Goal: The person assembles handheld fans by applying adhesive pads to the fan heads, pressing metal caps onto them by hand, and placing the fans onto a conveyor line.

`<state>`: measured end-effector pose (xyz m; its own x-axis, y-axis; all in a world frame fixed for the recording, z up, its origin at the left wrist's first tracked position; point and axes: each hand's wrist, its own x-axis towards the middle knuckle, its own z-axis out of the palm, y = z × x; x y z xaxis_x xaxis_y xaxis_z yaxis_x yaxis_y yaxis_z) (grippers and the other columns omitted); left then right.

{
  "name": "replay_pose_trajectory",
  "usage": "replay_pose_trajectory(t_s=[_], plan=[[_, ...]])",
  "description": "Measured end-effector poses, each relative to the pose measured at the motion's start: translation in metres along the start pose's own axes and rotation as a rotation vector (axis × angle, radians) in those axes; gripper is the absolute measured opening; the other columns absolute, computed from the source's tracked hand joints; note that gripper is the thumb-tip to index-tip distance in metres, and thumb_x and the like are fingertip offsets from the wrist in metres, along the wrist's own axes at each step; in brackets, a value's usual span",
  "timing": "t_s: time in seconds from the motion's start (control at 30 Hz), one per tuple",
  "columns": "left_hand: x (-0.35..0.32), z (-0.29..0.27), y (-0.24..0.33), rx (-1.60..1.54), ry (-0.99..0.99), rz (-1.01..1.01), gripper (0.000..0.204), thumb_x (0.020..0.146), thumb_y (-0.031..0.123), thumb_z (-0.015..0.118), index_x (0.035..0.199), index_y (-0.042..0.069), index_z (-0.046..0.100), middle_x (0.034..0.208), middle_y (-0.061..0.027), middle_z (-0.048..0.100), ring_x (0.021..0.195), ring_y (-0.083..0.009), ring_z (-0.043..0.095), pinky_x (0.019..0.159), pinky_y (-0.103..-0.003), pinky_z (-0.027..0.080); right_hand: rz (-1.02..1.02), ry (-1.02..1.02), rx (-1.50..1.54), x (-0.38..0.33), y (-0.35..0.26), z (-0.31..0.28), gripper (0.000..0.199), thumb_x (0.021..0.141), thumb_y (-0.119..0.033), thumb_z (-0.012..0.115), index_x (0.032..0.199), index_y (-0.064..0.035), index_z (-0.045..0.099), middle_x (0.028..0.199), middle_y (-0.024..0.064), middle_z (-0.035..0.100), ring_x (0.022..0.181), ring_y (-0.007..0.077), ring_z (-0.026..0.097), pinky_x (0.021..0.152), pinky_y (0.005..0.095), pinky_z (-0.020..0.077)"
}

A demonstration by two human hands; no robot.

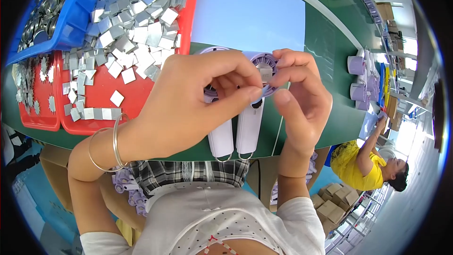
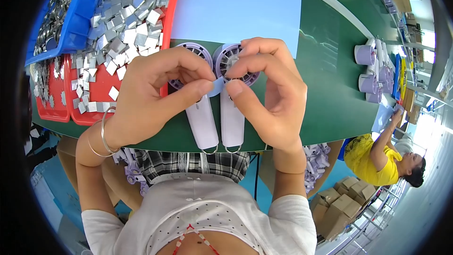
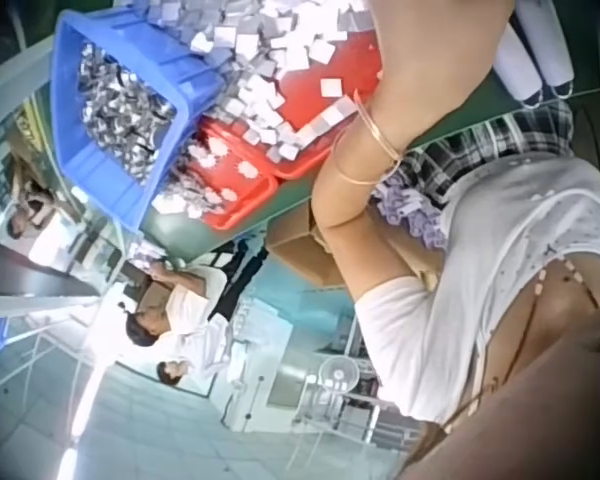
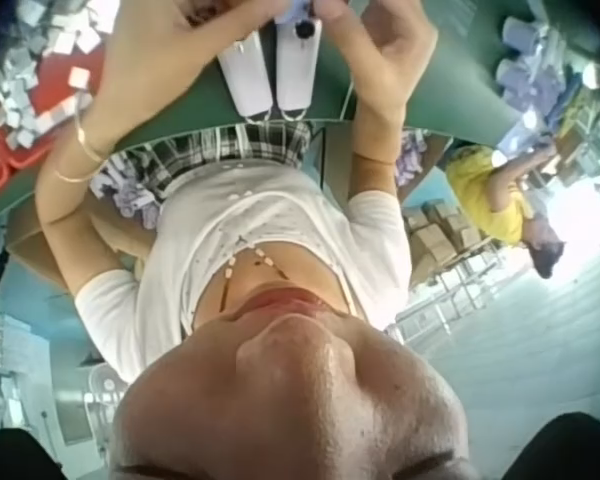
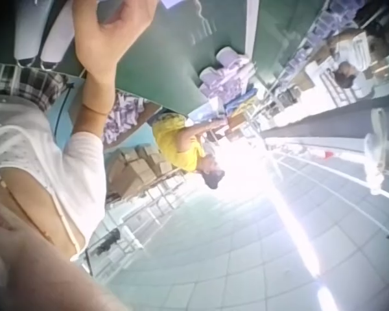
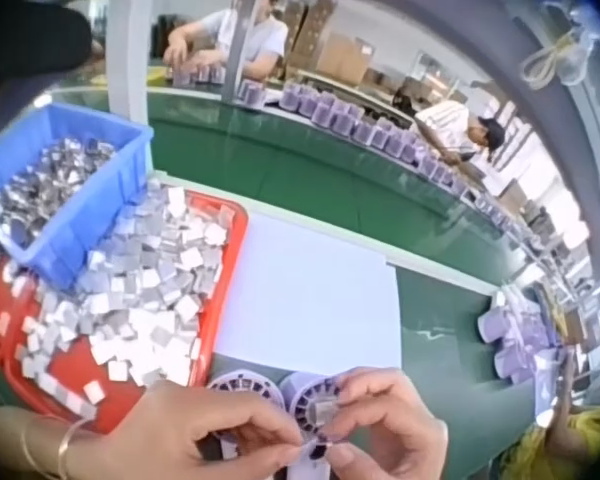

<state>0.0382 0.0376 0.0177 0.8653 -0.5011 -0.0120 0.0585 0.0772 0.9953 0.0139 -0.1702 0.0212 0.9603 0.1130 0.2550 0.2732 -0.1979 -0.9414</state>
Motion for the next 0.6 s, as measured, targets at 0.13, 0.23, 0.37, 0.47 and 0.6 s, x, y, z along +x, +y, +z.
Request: replay_pose_trajectory(t_s=[0.13, 0.23, 0.37, 0.47, 0.6], plan=[[0.001, 0.000, -0.002, 0.067, -0.045, 0.036, 0.011, 0.091, 0.000, 0.070, 0.101, -0.003, 0.068, 0.092, -0.0054, 0.069, 0.080, -0.0093, 0.063, 0.071, -0.025, 0.051, -0.014, -0.019, -0.046, -0.001, 0.000, -0.001, 0.013, 0.073, 0.004, 0.075, 0.085, 0.0018, 0.070, 0.111, 0.0132, 0.059, 0.111, 0.0271, 0.056, 0.097, 0.0386, 0.0448], [0.000, -0.001, -0.002, 0.086, -0.051, 0.070, 0.013, 0.091, 0.000, 0.070, 0.103, -0.003, 0.067, 0.092, -0.0046, 0.069, 0.079, -0.0087, 0.063, 0.071, -0.025, 0.051, -0.030, -0.024, -0.023, -0.003, 0.001, 0.003, 0.013, 0.074, 0.004, 0.074, 0.085, 0.0017, 0.070, 0.111, 0.0130, 0.059, 0.112, 0.0281, 0.056, 0.098, 0.0387, 0.0445], [-0.002, 0.003, -0.005, 0.074, 0.000, 0.098, 0.020, 0.088, -0.001, 0.071, 0.108, -0.001, 0.067, 0.097, -0.0066, 0.069, 0.078, -0.0105, 0.063, 0.070, -0.025, 0.051, -0.019, 0.040, -0.027, -0.004, 0.001, 0.002, 0.010, 0.074, 0.005, 0.072, 0.084, 0.0018, 0.069, 0.111, 0.0131, 0.059, 0.115, 0.0297, 0.055, 0.102, 0.0416, 0.0415], [-0.008, 0.015, -0.023, 0.501, 0.119, 0.548, 0.031, 0.080, -0.001, 0.073, 0.110, 0.003, 0.069, 0.103, -0.0107, 0.065, 0.076, -0.0209, 0.063, 0.066, -0.028, 0.052, 0.031, 0.187, -0.041, -0.002, 0.006, -0.011, 0.008, 0.074, 0.005, 0.071, 0.081, 0.0023, 0.068, 0.111, 0.0127, 0.060, 0.118, 0.0303, 0.053, 0.106, 0.0435, 0.0368], [-0.033, 0.032, -0.053, 0.916, -0.164, 0.855, 0.024, 0.078, 0.012, 0.069, 0.100, 0.005, 0.071, 0.109, -0.0081, 0.064, 0.096, -0.0224, 0.062, 0.080, -0.036, 0.052, 0.119, 0.181, -0.059, 0.000, 0.016, -0.022, 0.007, 0.074, 0.005, 0.071, 0.080, 0.0022, 0.068, 0.111, 0.0117, 0.060, 0.120, 0.0292, 0.052, 0.108, 0.0431, 0.0344]])
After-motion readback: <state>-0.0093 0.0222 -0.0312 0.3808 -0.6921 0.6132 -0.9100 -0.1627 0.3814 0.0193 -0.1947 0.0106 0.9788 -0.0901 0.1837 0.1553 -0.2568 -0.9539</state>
